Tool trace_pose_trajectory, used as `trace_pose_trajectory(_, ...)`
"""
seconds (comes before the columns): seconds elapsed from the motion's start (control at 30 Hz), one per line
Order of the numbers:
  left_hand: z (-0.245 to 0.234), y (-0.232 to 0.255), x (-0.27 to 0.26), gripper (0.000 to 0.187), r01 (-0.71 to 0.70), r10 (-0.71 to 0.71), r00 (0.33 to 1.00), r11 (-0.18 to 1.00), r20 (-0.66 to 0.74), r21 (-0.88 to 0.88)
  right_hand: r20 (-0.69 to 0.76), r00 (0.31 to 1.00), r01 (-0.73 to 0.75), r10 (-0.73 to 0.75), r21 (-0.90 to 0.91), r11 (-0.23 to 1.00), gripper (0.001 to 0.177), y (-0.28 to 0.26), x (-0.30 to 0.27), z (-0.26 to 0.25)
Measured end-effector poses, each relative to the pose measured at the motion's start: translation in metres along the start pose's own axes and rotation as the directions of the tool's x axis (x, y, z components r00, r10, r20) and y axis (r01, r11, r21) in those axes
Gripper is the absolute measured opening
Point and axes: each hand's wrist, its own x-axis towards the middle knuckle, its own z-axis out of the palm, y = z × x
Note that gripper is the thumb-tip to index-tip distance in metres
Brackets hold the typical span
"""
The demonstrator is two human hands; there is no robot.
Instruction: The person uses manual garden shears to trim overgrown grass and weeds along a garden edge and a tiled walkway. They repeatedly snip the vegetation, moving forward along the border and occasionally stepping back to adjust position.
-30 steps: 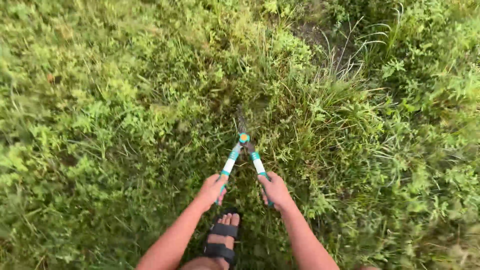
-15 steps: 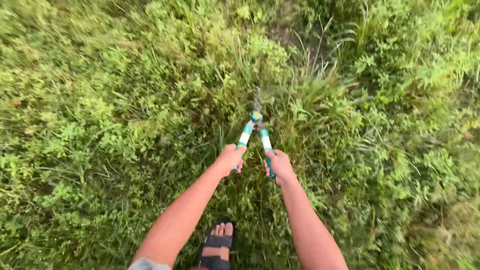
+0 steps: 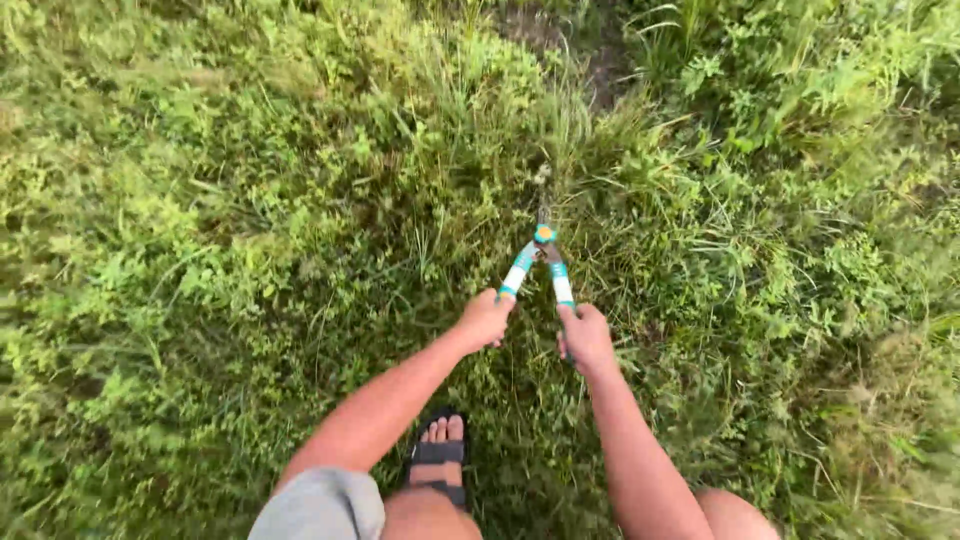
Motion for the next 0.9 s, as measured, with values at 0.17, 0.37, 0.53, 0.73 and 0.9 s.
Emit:
trace_pose_trajectory(0.17,-0.005,0.036,-0.097,0.038,0.065,-0.007,0.993,0.861,-0.117,0.504,0.000,0.990,-0.135,0.138,0.228,0.964,0.025,-0.025,-0.107,0.034)
trace_pose_trajectory(0.37,-0.043,0.195,-0.297,0.048,-0.099,0.170,0.982,0.821,-0.076,0.562,-0.065,0.998,0.037,-0.019,0.287,0.957,0.023,-0.123,-0.258,0.003)
trace_pose_trajectory(0.53,-0.035,0.308,-0.483,0.055,-0.286,0.393,0.890,0.877,-0.233,0.386,-0.033,0.952,0.303,-0.303,0.215,0.929,0.018,-0.281,-0.414,-0.093)
trace_pose_trajectory(0.73,-0.032,0.325,-0.681,0.031,-0.030,-0.009,0.933,0.994,-0.360,-0.101,0.395,0.909,0.185,-0.134,-0.093,0.978,0.026,-0.368,-0.545,-0.221)
trace_pose_trajectory(0.9,-0.093,0.324,-0.900,0.037,0.119,-0.109,0.977,0.992,-0.185,0.046,0.655,0.749,0.183,0.101,-0.350,0.919,0.031,-0.388,-0.572,-0.313)
